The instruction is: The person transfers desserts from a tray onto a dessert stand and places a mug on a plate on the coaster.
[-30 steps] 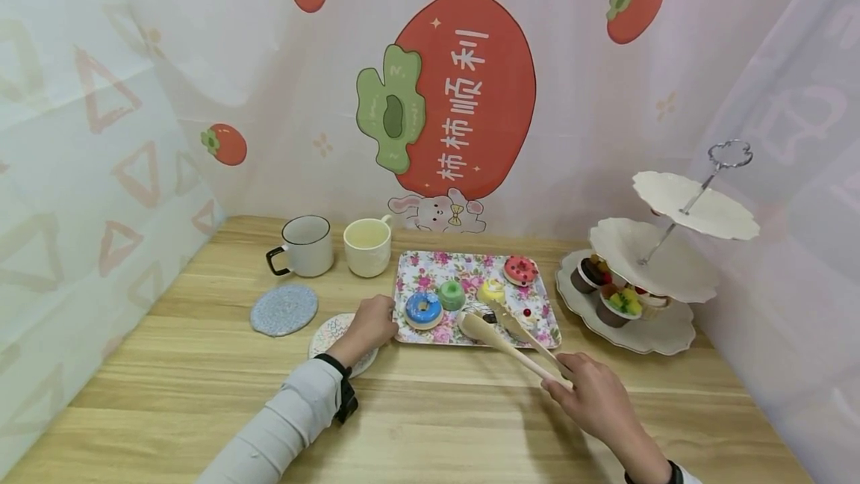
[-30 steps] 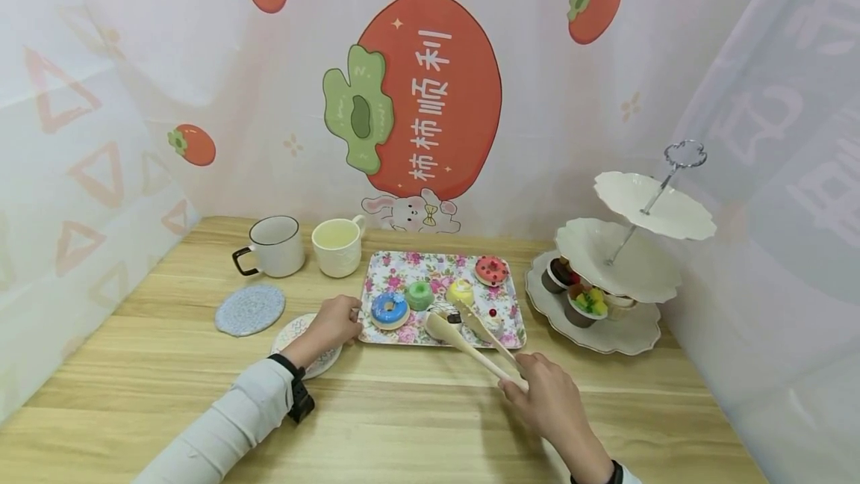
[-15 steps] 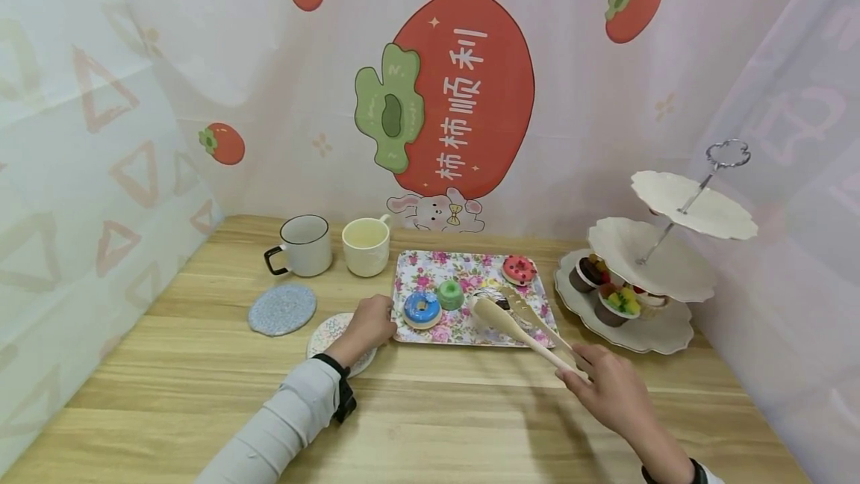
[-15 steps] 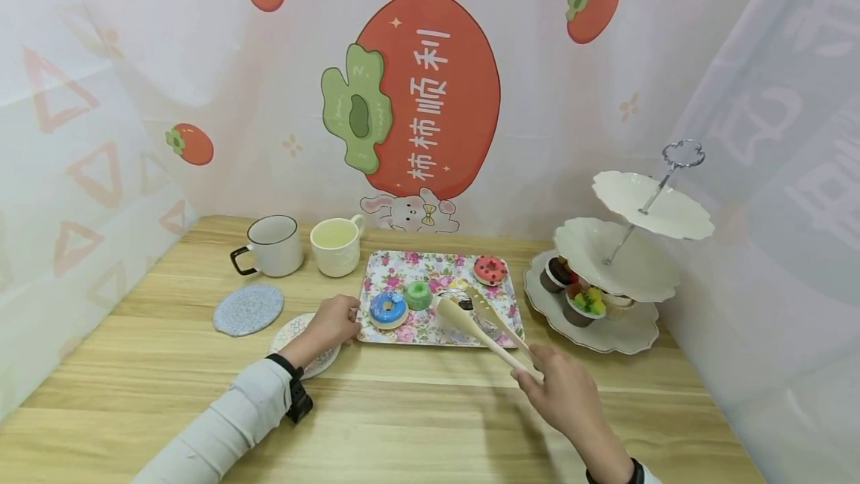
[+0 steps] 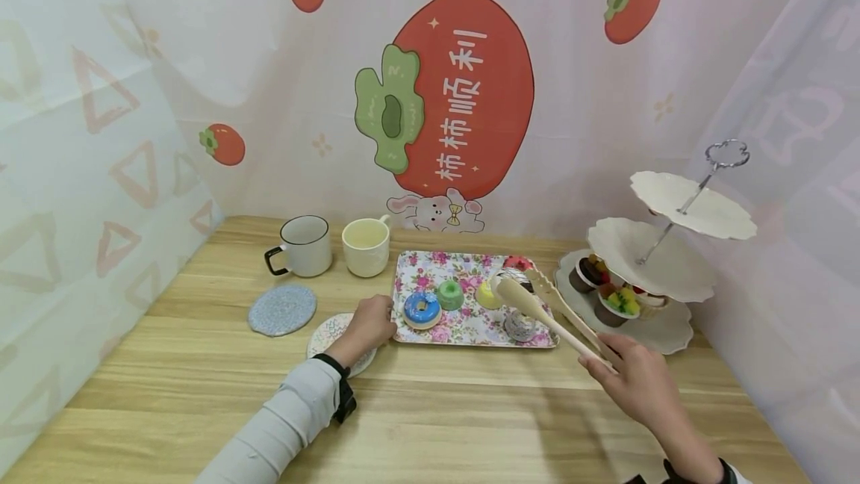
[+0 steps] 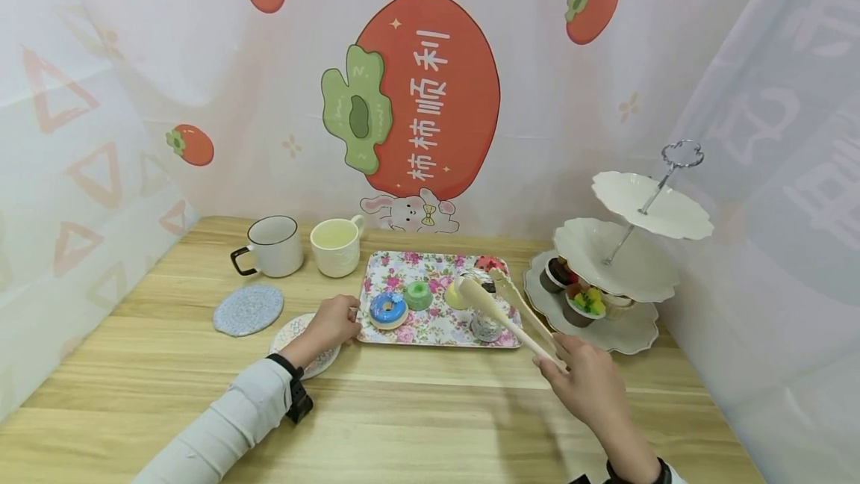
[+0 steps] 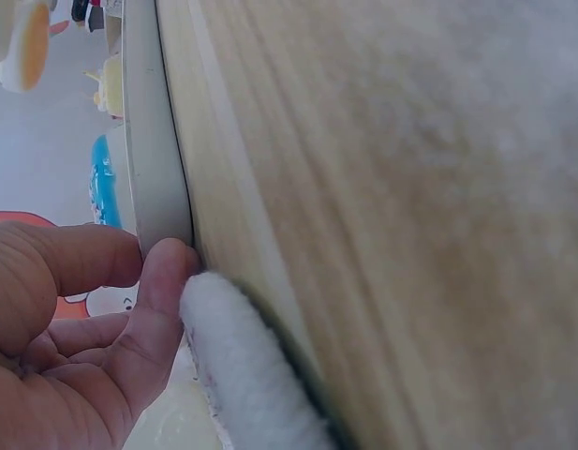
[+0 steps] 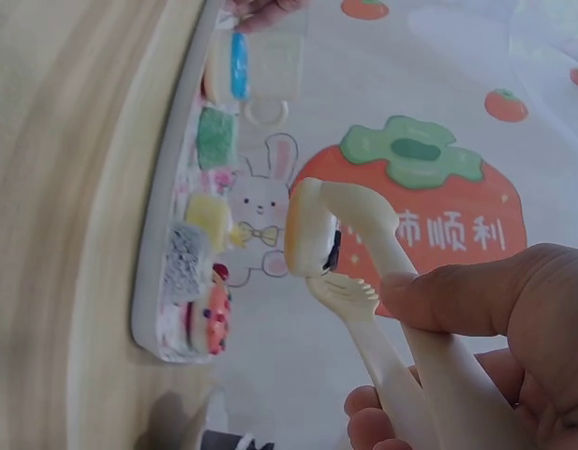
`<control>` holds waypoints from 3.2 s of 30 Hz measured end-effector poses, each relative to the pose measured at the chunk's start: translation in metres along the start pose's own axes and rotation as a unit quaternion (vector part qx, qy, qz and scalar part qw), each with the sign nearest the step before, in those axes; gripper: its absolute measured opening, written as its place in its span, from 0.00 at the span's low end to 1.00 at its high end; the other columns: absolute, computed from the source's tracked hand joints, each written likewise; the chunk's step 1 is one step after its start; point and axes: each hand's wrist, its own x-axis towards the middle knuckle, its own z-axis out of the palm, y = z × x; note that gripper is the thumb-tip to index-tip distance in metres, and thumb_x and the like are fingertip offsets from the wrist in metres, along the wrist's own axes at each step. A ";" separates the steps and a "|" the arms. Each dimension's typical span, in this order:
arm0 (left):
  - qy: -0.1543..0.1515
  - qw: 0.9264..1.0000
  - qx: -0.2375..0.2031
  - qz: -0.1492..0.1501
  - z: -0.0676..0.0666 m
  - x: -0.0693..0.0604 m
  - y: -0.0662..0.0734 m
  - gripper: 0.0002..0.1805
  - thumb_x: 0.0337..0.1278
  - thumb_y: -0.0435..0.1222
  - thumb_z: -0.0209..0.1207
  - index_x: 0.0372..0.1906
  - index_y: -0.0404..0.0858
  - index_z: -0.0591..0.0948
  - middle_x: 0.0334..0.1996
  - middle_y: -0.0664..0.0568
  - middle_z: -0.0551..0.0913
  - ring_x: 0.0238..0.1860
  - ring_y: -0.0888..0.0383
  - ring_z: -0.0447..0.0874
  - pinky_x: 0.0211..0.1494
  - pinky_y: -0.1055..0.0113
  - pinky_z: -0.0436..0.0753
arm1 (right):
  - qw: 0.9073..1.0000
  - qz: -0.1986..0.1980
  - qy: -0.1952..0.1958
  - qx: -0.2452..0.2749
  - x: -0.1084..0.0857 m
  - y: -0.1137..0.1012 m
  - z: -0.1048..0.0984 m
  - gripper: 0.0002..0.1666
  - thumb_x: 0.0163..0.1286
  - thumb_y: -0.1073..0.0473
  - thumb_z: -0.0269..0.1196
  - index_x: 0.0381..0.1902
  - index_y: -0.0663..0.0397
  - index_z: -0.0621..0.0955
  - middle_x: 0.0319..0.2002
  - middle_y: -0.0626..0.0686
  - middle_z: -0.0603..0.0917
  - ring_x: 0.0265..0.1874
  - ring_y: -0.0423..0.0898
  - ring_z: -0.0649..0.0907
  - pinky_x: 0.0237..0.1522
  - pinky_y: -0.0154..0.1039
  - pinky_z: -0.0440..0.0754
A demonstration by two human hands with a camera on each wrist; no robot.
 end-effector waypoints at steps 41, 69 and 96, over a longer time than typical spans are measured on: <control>0.011 1.000 0.020 0.011 0.001 0.000 0.000 0.15 0.46 0.23 0.58 0.44 0.25 0.77 0.12 0.53 0.64 0.15 0.60 0.60 0.21 0.68 0.62 | 0.996 0.071 0.044 -0.041 0.021 0.056 -0.061 0.28 0.60 0.52 0.65 0.43 0.75 0.77 0.26 0.66 0.78 0.19 0.53 0.73 0.17 0.41 0.64; 0.015 0.999 0.013 0.027 0.000 0.000 -0.001 0.09 0.44 0.22 0.57 0.35 0.27 0.77 0.13 0.53 0.62 0.14 0.60 0.57 0.20 0.68 0.60 | 0.990 0.135 0.006 -0.047 0.038 0.086 -0.062 0.31 0.64 0.51 0.60 0.47 0.78 0.74 0.31 0.72 0.78 0.22 0.59 0.76 0.18 0.45 0.68; 0.011 1.000 0.015 0.018 -0.001 0.001 0.000 0.04 0.44 0.22 0.57 0.28 0.31 0.75 0.12 0.53 0.61 0.13 0.60 0.56 0.19 0.69 0.60 | 0.988 0.149 -0.005 -0.044 0.039 0.082 -0.065 0.35 0.63 0.50 0.62 0.50 0.82 0.72 0.31 0.71 0.78 0.21 0.57 0.77 0.17 0.43 0.68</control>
